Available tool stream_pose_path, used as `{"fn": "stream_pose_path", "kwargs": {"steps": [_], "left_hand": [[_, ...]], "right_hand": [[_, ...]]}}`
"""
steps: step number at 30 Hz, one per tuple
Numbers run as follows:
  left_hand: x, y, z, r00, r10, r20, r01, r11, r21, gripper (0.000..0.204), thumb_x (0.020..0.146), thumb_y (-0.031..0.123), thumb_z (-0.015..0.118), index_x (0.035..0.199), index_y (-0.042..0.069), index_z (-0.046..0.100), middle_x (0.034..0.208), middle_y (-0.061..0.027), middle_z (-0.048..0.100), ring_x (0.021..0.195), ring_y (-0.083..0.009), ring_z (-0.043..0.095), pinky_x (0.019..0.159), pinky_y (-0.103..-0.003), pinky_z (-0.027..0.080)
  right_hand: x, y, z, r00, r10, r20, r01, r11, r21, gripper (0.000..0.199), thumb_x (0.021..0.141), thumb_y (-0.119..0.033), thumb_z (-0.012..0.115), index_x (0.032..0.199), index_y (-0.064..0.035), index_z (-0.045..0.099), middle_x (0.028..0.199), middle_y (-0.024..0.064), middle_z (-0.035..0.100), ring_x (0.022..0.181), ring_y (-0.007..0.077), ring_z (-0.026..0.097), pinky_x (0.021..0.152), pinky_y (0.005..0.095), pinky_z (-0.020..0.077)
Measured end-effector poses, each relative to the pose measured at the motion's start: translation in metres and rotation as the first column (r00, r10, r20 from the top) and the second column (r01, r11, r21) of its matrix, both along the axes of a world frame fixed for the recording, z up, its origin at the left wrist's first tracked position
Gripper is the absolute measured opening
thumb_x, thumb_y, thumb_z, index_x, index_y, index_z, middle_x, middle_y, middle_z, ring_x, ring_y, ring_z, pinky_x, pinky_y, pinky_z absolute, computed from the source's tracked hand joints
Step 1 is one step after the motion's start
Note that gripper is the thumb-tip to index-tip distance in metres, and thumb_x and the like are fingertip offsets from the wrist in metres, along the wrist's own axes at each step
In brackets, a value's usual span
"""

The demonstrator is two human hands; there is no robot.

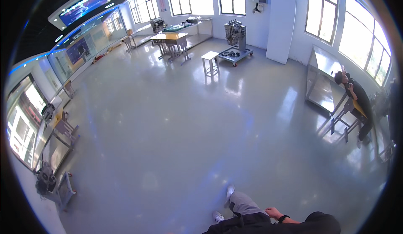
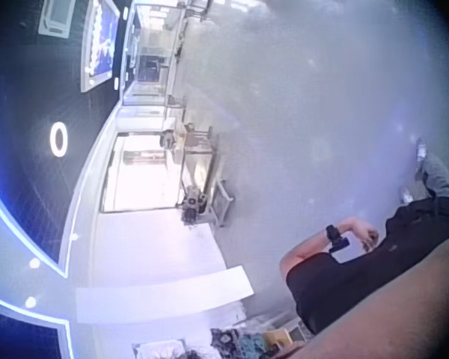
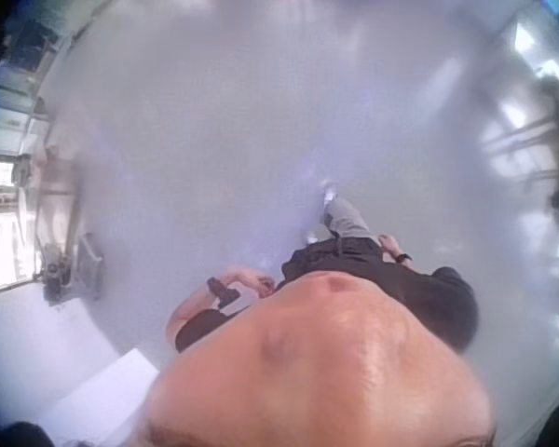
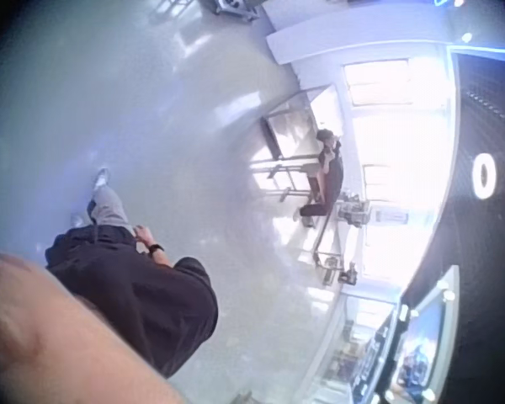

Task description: The person removes a camshaft and a valve cover from a disassembled engine block. They place the parts on a nearby workbench, then return to the engine to remove a bolt and place it on the workbench. The person walks around the room and returns to the engine to continue removing parts.

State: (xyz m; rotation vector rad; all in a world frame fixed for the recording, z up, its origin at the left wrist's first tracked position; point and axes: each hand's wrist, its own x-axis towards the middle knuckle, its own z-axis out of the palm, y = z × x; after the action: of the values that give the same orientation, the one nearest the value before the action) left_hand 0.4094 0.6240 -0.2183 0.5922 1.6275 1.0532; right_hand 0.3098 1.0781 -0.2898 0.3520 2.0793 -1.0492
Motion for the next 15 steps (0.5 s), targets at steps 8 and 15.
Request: {"fn": "stream_pose_path", "kwargs": {"steps": [8, 15], "left_hand": [[-0.338, -0.061, 0.105, 0.313, 0.936, 0.162, -0.828, 0.186, 0.529, 0.014, 0.088, 0.013, 0.046, 0.095, 0.002, 0.053, 0.082, -0.0068, 0.059, 0.078, -0.0142, 0.056, 0.074, -0.028, 0.045], [-0.482, -0.141, -0.110, 0.212, 0.977, -0.033, -0.973, 0.207, -0.102, 0.019, 0.085, 0.020, 0.050, 0.088, 0.002, 0.056, 0.075, -0.0058, 0.059, 0.068, -0.0138, 0.056, 0.061, -0.026, 0.045]], "right_hand": [[-0.216, -0.058, -0.075, 0.923, -0.358, 0.143, 0.371, 0.926, -0.076, 0.026, 0.084, -0.019, 0.048, 0.100, 0.0003, 0.055, 0.078, 0.0097, 0.061, 0.066, 0.0188, 0.059, 0.059, 0.0294, 0.0489], [-0.398, -0.102, -0.041, 0.839, -0.509, 0.194, 0.537, 0.832, -0.142, 0.023, 0.084, -0.018, 0.047, 0.094, 0.0004, 0.056, 0.076, 0.0090, 0.059, 0.063, 0.0172, 0.058, 0.055, 0.0296, 0.0478]]}}
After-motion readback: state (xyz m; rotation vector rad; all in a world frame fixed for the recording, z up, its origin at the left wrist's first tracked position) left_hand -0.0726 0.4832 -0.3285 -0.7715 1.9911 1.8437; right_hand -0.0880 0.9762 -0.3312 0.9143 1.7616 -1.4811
